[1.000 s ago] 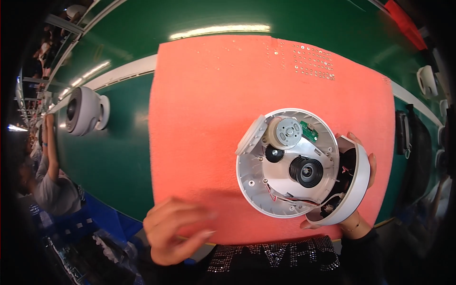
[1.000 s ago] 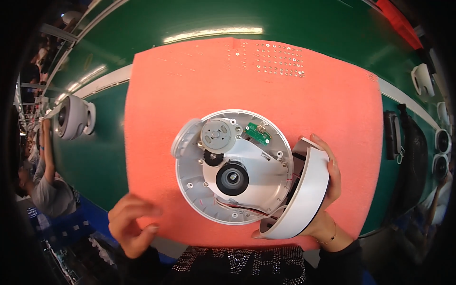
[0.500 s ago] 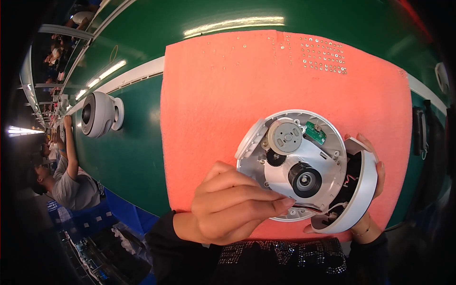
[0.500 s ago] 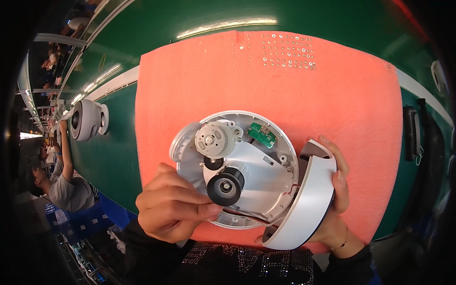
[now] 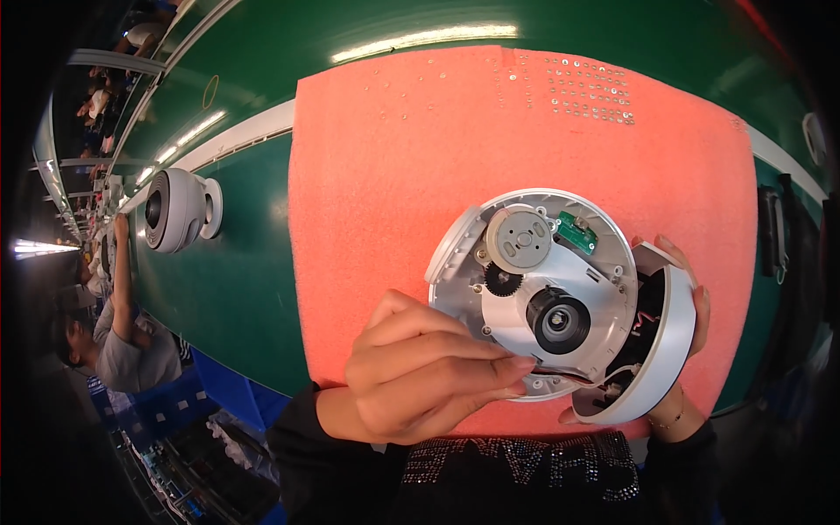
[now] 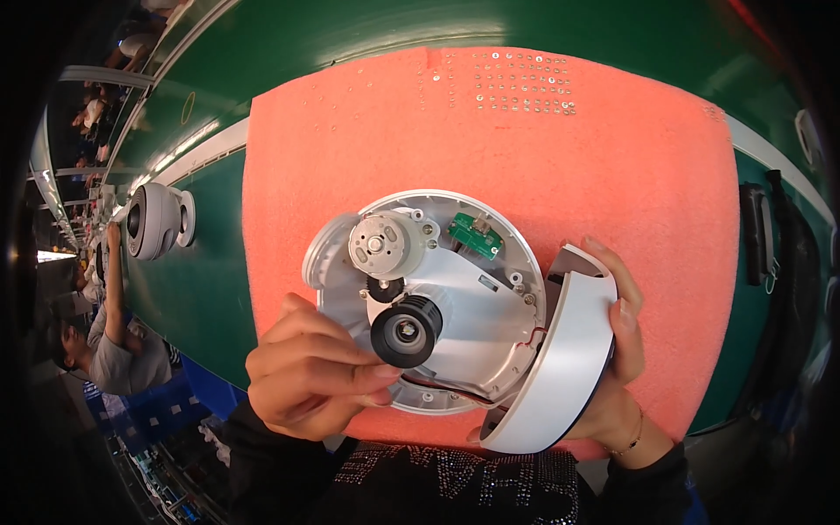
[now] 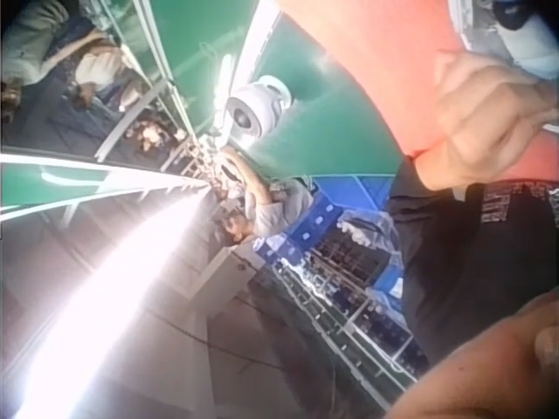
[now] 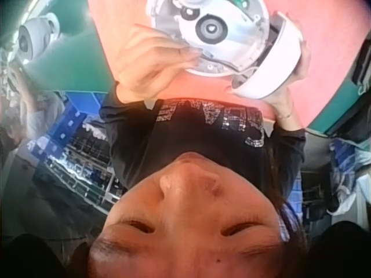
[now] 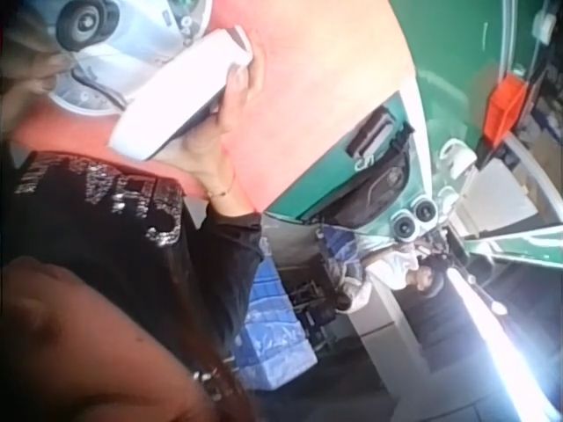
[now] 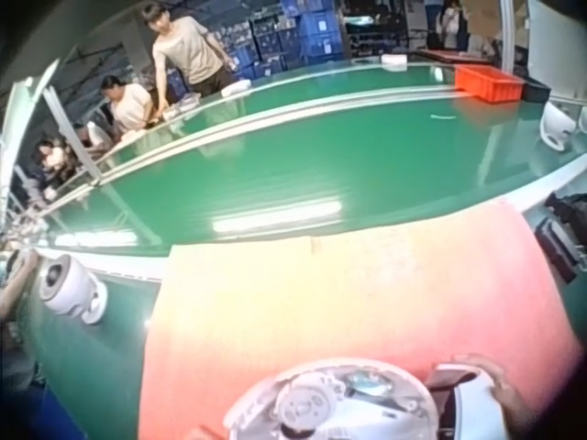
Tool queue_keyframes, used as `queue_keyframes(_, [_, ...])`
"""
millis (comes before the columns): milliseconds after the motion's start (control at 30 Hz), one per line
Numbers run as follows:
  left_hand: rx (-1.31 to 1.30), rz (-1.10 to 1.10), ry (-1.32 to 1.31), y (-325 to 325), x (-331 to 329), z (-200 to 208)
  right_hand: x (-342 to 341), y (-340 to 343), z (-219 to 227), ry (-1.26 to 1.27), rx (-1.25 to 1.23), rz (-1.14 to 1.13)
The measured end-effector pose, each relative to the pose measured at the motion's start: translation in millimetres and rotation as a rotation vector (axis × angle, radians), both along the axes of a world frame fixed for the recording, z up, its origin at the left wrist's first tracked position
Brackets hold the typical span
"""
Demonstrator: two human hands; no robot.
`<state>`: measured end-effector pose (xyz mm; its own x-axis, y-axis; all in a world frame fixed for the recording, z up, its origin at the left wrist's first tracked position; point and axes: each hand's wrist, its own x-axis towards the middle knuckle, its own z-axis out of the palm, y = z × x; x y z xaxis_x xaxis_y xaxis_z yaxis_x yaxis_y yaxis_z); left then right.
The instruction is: Assembling components of spherical security cameras on a production line.
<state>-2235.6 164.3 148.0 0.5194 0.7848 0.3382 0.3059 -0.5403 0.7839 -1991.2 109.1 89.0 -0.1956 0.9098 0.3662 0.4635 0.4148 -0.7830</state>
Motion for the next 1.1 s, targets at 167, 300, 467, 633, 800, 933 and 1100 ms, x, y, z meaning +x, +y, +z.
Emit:
queue_keyframes(167, [0.057, -0.014, 0.033, -1, 0, 0, -2, 1, 2, -0.012, 0.043, -0.02])
queue_keyframes(300, [0.089, 0.024, 0.027, -4, -5, -2, -7, 1, 12, -0.078, 0.029, -0.036])
queue_keyframes(467, [0.139, 0.072, -0.007, -8, -8, -6, -7, -2, 11, -0.081, 0.071, -0.04])
queue_keyframes(633, [0.154, 0.076, -0.02, -10, -6, -7, -4, -2, 15, -0.169, 0.122, -0.052])
queue_keyframes(800, [0.171, 0.052, -0.013, -13, -4, -7, -1, -23, 10, 0.114, -0.236, -0.141])
queue_keyframes(933, [0.179, 0.027, -0.012, -14, -3, -8, -3, -22, 22, 0.108, -0.26, -0.145])
queue_keyframes(1100, [0.182, -0.024, 0.026, -14, -5, -7, 0, -12, 21, 0.026, 0.065, -0.068])
